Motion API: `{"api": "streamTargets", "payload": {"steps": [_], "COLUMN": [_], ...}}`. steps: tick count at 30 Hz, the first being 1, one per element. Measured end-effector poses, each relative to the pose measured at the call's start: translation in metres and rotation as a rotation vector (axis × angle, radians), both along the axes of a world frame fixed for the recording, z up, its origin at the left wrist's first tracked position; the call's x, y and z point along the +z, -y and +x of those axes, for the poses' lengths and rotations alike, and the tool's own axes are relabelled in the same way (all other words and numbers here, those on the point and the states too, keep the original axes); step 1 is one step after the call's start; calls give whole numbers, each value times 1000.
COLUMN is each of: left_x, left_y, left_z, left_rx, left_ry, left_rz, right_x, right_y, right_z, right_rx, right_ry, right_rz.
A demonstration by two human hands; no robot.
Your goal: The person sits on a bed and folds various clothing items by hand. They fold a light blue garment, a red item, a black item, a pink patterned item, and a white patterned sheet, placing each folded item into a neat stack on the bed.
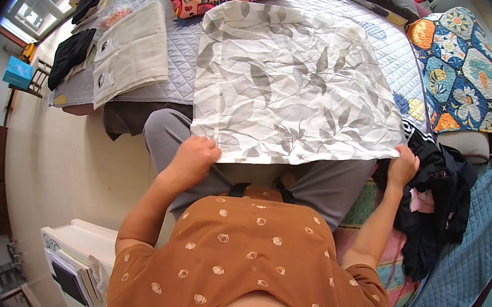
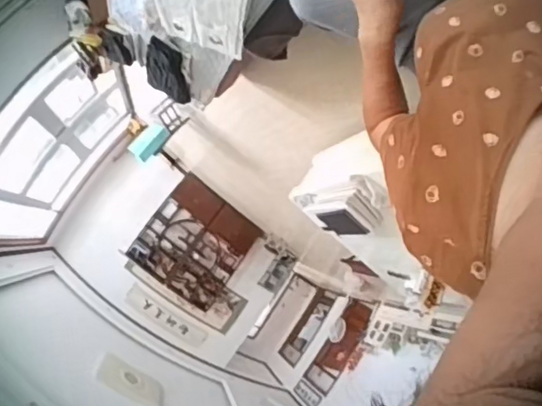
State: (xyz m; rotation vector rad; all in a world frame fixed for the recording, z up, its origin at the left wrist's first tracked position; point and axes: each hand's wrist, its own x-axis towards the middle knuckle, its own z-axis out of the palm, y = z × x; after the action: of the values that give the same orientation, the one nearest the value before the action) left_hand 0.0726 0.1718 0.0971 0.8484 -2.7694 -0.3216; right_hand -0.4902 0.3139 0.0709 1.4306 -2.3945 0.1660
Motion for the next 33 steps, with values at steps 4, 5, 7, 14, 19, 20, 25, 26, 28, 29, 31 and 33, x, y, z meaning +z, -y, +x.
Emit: {"api": "streamTargets", "payload": {"steps": [4, 5, 7, 14, 19, 20, 25, 26, 28, 29, 31, 33], "left_x": [-18, -22, -22, -16, -6, 1, -16, -28, -53, -65, -92, -107], "left_y": [-5, -4, -6, -10, 4, 11, 91, 118, 176, 206, 265, 307], "left_z": [-5, -5, -8, -30, -29, -29, -58, -75, -107, -120, -130, -125], "left_rx": [-66, -90, -143, -206, -219, -229, -86, -8, 59, 132, 302, 480], "left_ry": [47, 69, 84, 228, 304, 315, -170, -229, -433, -425, -311, -61], "left_rz": [120, 159, 259, 449, 571, 609, 658, 593, 323, 245, 38, -57], "right_x": [40, 37, 38, -2, -83, -99, -93, -92, -89, -87, -84, -82], "right_y": [19, 29, 57, 205, 253, 256, 256, 256, 256, 256, 258, 259], "right_z": [39, 46, 69, 183, 217, 218, 222, 221, 221, 222, 224, 222], "right_rx": [43, 187, 425, 784, 550, 515, 548, 548, 548, 547, 559, 561], "right_ry": [193, 217, 286, 507, 251, 194, 211, 218, 226, 231, 252, 256], "right_rz": [588, 492, 296, 6, 11, 49, 62, 58, 43, 53, 71, 87]}}
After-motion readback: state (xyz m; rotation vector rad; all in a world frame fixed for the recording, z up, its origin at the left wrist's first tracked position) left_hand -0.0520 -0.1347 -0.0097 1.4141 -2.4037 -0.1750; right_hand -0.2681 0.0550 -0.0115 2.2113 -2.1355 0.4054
